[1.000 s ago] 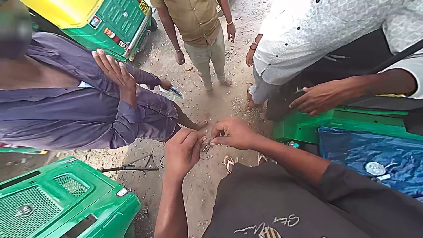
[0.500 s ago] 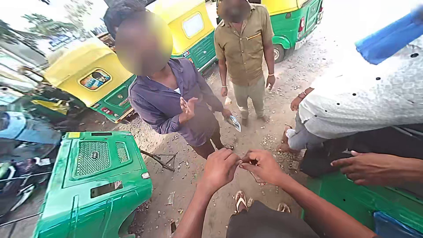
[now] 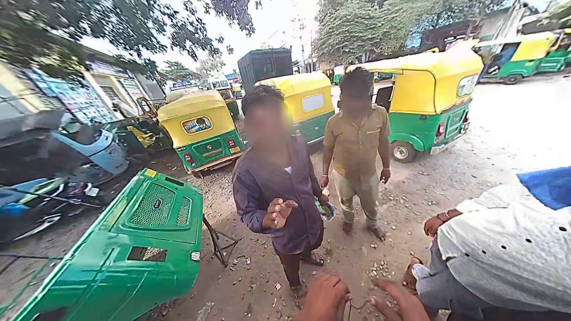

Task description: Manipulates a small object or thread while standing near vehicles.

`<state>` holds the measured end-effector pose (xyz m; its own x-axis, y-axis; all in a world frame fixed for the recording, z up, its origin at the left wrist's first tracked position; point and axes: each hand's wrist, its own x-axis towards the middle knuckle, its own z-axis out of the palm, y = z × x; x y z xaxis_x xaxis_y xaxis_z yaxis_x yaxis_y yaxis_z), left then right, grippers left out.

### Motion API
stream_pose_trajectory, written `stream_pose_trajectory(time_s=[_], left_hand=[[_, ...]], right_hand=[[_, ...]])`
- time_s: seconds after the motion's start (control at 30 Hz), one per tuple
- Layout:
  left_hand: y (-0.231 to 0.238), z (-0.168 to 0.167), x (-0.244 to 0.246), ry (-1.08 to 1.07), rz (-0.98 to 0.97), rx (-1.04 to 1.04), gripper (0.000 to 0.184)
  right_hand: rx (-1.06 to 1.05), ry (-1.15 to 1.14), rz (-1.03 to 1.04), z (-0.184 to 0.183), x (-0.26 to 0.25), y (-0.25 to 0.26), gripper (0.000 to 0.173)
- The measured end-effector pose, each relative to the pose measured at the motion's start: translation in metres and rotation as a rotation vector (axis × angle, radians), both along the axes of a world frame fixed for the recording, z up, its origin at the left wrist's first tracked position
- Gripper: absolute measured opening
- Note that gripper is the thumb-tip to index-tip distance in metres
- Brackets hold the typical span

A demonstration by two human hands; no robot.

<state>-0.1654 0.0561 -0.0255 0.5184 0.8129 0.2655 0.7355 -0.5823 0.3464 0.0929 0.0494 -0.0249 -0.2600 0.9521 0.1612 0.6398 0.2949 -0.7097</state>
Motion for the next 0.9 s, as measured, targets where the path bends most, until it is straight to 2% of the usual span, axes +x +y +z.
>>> stream_pose_trajectory(time_s=[0.13, 0.27, 0.53, 0.6, 0.77, 0.9], left_hand=[[-0.006, -0.033, -0.015, 0.042, 0.053, -0.172, 0.028], [-0.009, -0.062, -0.034, 0.063, 0.114, -0.271, 0.028], [-0.009, -0.078, -0.059, 0.043, 0.202, -0.335, 0.028], [-0.007, -0.082, -0.066, 0.042, 0.189, -0.349, 0.030], [0.003, -0.092, -0.080, 0.039, 0.183, -0.383, 0.039], [0.017, -0.097, -0.085, 0.051, 0.159, -0.404, 0.039]], right_hand=[[0.374, -0.164, -0.049, 0.032, -0.016, -0.013, 0.086], [0.664, -0.229, 0.008, 0.058, -0.059, -0.025, 0.089], [0.652, -0.258, 0.033, 0.060, -0.100, -0.007, 0.092], [0.612, -0.264, 0.027, 0.057, -0.101, -0.002, 0.089], [0.568, -0.260, -0.047, 0.059, -0.087, 0.023, 0.069], [0.707, -0.188, -0.104, 0.081, -0.075, 0.034, 0.050]])
